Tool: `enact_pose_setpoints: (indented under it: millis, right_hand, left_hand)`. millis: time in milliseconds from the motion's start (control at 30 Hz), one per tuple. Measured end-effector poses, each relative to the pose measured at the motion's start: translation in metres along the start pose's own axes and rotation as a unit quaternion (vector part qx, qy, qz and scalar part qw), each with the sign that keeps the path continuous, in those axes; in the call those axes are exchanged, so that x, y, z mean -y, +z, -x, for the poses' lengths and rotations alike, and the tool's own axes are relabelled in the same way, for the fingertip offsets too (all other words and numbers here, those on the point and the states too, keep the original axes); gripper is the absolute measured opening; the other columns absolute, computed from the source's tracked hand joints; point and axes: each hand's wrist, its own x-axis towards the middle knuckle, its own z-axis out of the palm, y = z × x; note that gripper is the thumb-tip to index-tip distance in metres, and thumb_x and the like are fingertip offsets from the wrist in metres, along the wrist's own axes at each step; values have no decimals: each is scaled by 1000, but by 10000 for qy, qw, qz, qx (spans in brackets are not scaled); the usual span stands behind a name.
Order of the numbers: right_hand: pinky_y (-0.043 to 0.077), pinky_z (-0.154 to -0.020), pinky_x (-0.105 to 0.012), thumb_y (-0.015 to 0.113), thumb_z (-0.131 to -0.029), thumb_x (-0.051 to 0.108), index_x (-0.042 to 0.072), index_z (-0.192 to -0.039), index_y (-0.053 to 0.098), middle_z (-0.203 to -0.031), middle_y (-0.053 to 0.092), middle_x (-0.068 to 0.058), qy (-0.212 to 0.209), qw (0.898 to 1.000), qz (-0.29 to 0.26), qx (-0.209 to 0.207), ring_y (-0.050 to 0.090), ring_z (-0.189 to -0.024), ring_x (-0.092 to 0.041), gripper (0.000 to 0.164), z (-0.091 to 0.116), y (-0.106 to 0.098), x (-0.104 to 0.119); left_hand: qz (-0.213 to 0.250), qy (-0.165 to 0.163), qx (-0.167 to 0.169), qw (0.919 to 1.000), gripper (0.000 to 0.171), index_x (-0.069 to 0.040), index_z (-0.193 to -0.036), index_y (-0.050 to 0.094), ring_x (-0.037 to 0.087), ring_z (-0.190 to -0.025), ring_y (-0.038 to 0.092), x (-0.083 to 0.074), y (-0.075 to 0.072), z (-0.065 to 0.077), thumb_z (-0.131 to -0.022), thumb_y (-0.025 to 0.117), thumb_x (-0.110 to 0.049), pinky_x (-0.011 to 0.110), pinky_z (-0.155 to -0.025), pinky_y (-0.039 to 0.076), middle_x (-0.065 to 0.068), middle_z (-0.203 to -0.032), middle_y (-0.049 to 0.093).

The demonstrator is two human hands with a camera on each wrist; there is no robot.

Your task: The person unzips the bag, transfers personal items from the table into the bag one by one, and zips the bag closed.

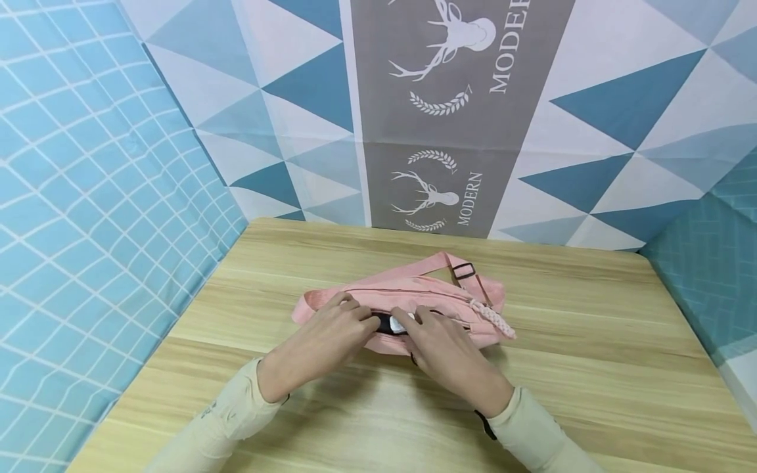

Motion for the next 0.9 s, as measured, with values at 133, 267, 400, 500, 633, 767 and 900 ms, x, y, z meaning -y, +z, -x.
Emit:
enact_pose_setpoints:
  millis: [133,267,400,500,633,767,900]
  right_hand:
    - [42,-49,-32,80,-82,17,16,-118,58,-79,56,-2,24,9993,342,135,56,-64,-21,43,-1,-6,2]
    - [48,-60,-35,82,-81,16,17,-131,56,-87,59,-3,98,9994,16,336,58,-74,-19,56,1,-20,0]
    - [52,-72,-41,85,-78,19,13,-129,58,-97,63,-6,109,9991,-20,421,61,-83,-20,59,8,-33,-4]
    - [52,-80,-45,89,-71,33,8,-127,60,-106,64,-9,40,9975,308,638,62,-94,-26,68,16,-35,-5]
    - [51,-88,-46,91,-67,25,3,-125,62,-113,62,-13,-297,9957,497,720,60,-104,-31,68,22,-30,-6]
    - [54,-82,-41,85,-73,7,6,-113,68,-104,64,-7,-416,9987,256,108,62,-97,-25,43,19,-28,-9]
    - [55,-78,-37,80,-80,10,8,-107,74,-100,67,-3,-296,9984,-374,-310,64,-94,-19,28,16,-25,-8]
  left_hand:
    - [-15,-1,-75,10000,14,-18,-86,68,18,-70,59,0,-1,0,-80,73,-7,32,-78,43,-5,-77,64]
    - [-4,-26,-87,10000,12,-18,-87,69,18,-70,59,0,-2,0,-81,73,-9,31,-78,43,-5,-77,64]
    - [26,-31,-75,10000,12,-19,-85,68,17,-70,58,0,-2,0,-81,73,-8,31,-77,43,-5,-76,64]
    - [63,-32,-59,10000,13,-18,-83,67,17,-69,58,0,-2,0,-81,72,-7,31,-78,43,-5,-76,64]
    - [61,-34,-45,10000,12,-18,-83,67,17,-70,58,0,-2,-1,-82,71,-7,31,-79,43,-5,-75,64]
    - [48,-37,-30,10000,14,-18,-83,67,18,-70,57,1,-2,-1,-81,70,-5,31,-80,42,-5,-76,63]
    - [14,4,-35,10000,16,-19,-85,68,17,-71,58,0,-2,-1,-81,70,-4,31,-80,43,-5,-77,63]
